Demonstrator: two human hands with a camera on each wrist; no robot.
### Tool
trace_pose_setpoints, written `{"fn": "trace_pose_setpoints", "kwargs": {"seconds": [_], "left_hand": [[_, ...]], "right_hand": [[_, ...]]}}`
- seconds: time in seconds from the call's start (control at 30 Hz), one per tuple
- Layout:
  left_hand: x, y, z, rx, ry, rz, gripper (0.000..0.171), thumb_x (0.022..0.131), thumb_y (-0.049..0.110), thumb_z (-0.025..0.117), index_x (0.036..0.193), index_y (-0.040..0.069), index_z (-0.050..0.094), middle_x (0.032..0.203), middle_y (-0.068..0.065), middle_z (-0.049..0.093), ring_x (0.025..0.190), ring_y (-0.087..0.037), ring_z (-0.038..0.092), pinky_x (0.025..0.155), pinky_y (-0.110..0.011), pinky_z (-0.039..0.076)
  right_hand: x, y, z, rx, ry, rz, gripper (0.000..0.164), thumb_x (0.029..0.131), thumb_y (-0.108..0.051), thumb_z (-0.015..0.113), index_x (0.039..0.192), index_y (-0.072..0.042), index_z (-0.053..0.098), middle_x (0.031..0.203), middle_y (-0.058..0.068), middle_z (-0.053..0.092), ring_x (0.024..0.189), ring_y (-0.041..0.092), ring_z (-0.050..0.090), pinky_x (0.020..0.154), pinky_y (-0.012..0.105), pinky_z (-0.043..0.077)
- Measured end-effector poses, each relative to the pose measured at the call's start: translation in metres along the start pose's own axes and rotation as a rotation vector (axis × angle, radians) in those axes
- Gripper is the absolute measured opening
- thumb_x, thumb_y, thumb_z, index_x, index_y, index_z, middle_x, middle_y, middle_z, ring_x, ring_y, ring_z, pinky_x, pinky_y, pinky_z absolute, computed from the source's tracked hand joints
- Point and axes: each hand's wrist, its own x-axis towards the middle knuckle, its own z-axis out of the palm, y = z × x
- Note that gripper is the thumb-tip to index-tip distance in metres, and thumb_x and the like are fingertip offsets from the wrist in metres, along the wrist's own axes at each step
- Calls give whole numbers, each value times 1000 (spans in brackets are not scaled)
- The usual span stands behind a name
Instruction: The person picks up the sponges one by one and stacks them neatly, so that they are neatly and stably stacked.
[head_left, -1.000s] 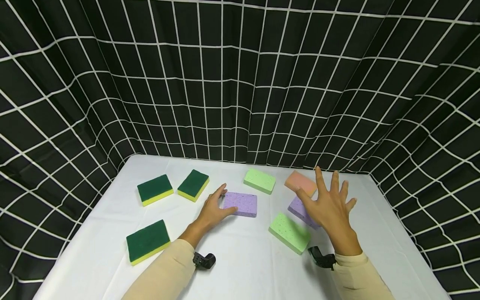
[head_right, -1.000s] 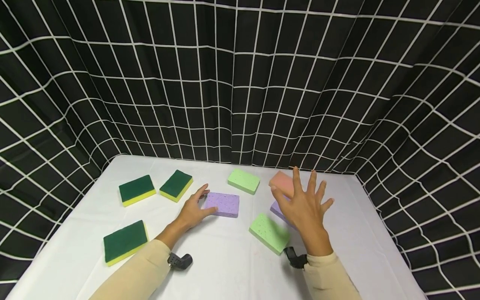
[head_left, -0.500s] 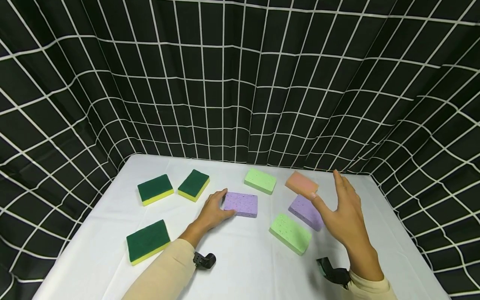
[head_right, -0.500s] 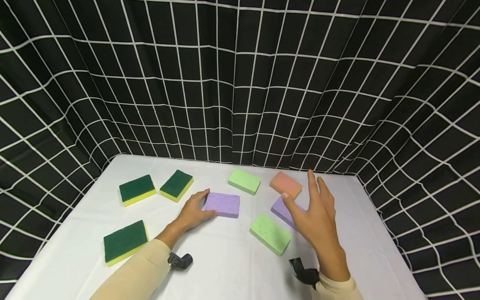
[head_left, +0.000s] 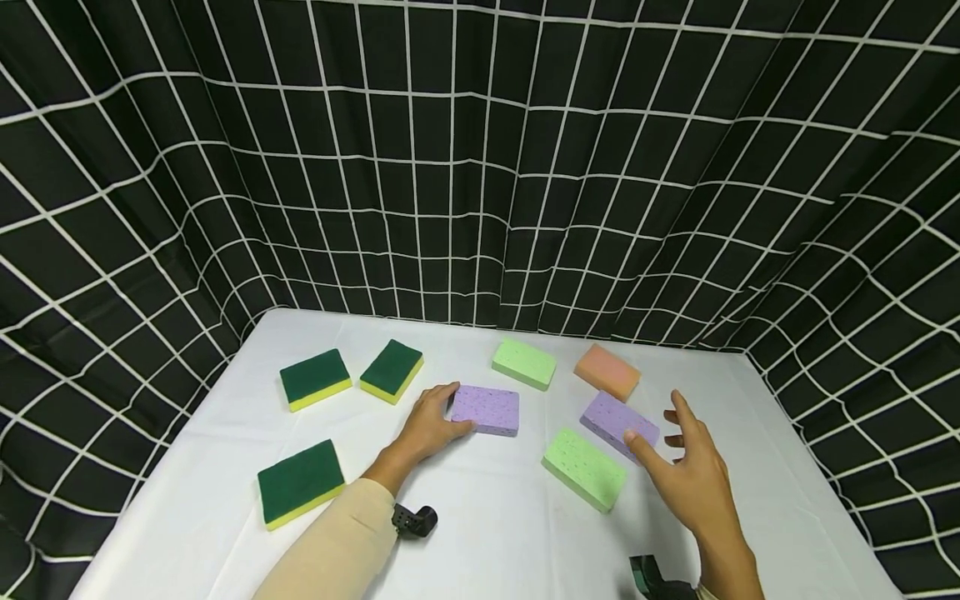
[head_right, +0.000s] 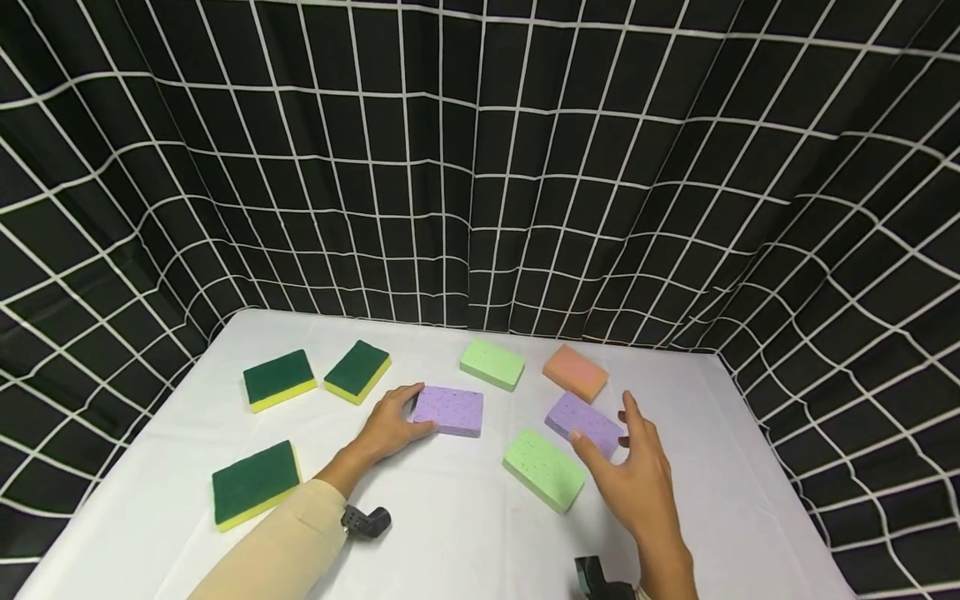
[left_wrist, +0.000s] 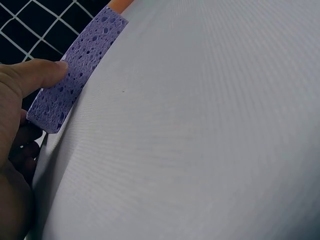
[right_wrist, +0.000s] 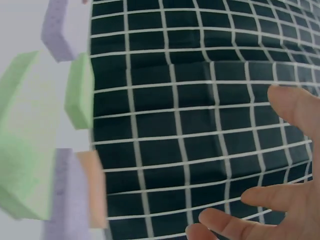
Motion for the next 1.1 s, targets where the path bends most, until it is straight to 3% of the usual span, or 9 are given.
{"fn": "trace_pose_setpoints", "kwargs": {"seconds": [0.1, 0.33, 0.6, 0.8, 0.97, 1.1], "left_hand": [[0, -1, 2, -3, 1, -4, 74, 76, 22, 82, 138, -2, 49, 136, -19, 50, 128, -37, 41, 106, -47, 32], [1, -2, 5, 4, -13, -16, 75, 77, 25, 83, 139, 0, 48, 138, -17, 49, 129, -36, 40, 107, -46, 31], [1, -3, 5, -7, -17, -9, 75, 77, 25, 83, 139, 0, 48, 137, -17, 49, 129, -36, 40, 106, -47, 31], [0, 1, 2, -3, -17, -18, 75, 77, 24, 83, 139, 0, 48, 138, -18, 49, 129, -36, 40, 107, -47, 31], [-1, 2, -1, -6, -7, -10, 74, 77, 22, 83, 138, -2, 48, 136, -19, 49, 128, -38, 40, 106, -49, 31], [-1, 1, -1, -10, -8, -8, 73, 78, 22, 82, 138, -2, 48, 136, -19, 49, 128, -38, 40, 106, -48, 31]], "right_hand": [[-4, 10, 9, 4, -44, 38, 94, 87, -48, 68, 154, -5, 19, 137, 23, 43, 111, 41, 50, 80, 57, 43], [-11, 34, 32, -7, -259, 143, 103, 82, -56, 69, 151, 3, 20, 141, 31, 36, 122, 51, 39, 91, 64, 38], [-16, 50, 54, -114, -403, 174, 114, 74, -60, 74, 150, 5, 20, 141, 40, 28, 126, 60, 24, 94, 72, 29], [-20, 55, 61, -140, -400, 164, 113, 71, -58, 78, 149, 4, 25, 143, 34, 31, 125, 54, 27, 91, 72, 32], [-21, 55, 66, -154, -346, 122, 97, 75, -41, 81, 146, 5, 33, 140, 31, 38, 120, 50, 36, 90, 70, 35], [-21, 55, 69, -168, -322, 118, 97, 76, -38, 80, 145, 8, 31, 140, 33, 38, 121, 51, 36, 92, 69, 33]]}}
